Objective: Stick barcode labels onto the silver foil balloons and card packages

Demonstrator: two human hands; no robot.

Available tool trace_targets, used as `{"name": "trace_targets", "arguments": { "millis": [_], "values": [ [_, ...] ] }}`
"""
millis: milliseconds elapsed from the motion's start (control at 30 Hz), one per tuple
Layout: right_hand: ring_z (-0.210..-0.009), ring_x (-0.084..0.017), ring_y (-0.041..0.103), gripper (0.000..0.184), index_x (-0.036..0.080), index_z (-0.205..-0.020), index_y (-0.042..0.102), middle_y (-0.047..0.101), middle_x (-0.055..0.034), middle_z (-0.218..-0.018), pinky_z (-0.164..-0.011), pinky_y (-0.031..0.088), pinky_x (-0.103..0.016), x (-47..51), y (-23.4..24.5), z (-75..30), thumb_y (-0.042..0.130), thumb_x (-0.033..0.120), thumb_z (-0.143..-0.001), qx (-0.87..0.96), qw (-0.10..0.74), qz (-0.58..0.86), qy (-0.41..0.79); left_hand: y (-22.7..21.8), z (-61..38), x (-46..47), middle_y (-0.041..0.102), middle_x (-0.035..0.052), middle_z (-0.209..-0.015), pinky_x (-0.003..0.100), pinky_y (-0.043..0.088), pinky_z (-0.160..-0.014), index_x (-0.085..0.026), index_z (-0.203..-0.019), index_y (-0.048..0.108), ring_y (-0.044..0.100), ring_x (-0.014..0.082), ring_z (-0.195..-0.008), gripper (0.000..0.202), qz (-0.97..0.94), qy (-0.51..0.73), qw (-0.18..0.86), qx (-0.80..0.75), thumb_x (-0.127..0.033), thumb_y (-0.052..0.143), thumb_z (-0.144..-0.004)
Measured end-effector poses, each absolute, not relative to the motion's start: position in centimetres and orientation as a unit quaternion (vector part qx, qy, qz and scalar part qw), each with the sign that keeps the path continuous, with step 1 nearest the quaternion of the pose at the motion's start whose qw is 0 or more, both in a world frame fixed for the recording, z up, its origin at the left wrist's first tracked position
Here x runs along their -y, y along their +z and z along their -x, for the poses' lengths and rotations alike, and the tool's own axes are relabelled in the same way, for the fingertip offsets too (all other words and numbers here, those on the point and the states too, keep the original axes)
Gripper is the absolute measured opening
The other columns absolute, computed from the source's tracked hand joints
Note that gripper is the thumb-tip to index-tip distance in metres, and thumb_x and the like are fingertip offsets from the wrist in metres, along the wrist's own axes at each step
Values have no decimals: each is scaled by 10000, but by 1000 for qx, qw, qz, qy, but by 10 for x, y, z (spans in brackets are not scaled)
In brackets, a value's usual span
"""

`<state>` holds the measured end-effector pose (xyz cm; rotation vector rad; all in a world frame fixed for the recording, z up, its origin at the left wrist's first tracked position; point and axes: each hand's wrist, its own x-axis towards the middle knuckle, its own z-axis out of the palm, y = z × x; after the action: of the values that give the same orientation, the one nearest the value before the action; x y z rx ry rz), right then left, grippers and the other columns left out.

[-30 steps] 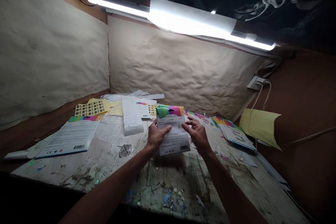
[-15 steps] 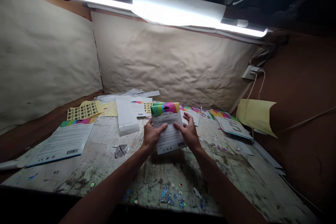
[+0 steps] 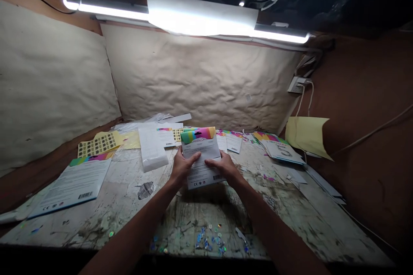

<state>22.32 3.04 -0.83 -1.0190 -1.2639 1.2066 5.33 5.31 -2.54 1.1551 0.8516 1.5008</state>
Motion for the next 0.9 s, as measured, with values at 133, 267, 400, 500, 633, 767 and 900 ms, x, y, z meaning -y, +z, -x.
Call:
{"name": "trace_targets", "arguments": {
  "millis": [133,267,400,500,633,767,900],
  "values": [
    [-907,-262,689,518,178,-1054,645,732,-77,-1020,-819,550,-382,-29,-8,-232,832,389,-620,526,577,393,486,-15,-52,-49,657,129,-1175,365,517,-894,-198,-1315,438,647,256,-1057,685,-535,609,496,-311,-394,765,-747],
    [-1040,-269,645,598,207,-1136,598,692,-84,-1136,-892,512,-374,-27,0,-238,786,519,-662,565,592,341,463,-11,-50,-45,625,123,-1206,349,471,-945,-211,-1449,286,615,245,-1100,828,-584,595,477,-277,-429,727,-783],
    [-1027,-270,645,636,210,-1172,553,686,-81,-1124,-853,516,-378,-27,7,-233,549,714,-784,529,660,328,421,1,-49,-43,644,112,-1162,357,468,-933,-189,-1458,311,622,250,-1055,784,-600,579,481,-272,-558,610,-834],
    [-975,-269,658,620,207,-1123,571,707,-67,-1048,-804,525,-371,-30,16,-225,422,739,-842,500,683,348,403,25,-53,-49,663,99,-1137,336,465,-922,-192,-1363,487,627,249,-1039,666,-583,605,439,-318,-608,551,-847],
    [-865,-265,677,584,207,-1000,616,726,-53,-921,-706,535,-347,-36,30,-217,443,740,-833,463,705,343,413,53,-68,-66,699,81,-1049,279,475,-861,-166,-1095,682,628,240,-1013,503,-547,644,395,-361,-571,632,-800],
    [-734,-252,676,532,207,-833,623,717,-45,-767,-588,522,-323,-43,34,-214,498,723,-811,410,728,369,407,55,-86,-74,709,62,-846,268,491,-704,-131,-967,712,645,214,-797,418,-519,651,395,-388,-506,640,-797],
    [-649,-228,654,501,205,-757,613,696,-21,-693,-556,503,-315,-45,32,-214,527,697,-804,367,756,378,389,47,-91,-71,698,44,-891,256,484,-667,-165,-1114,661,634,191,-767,369,-498,658,394,-405,-391,590,-831]
  ]
}}
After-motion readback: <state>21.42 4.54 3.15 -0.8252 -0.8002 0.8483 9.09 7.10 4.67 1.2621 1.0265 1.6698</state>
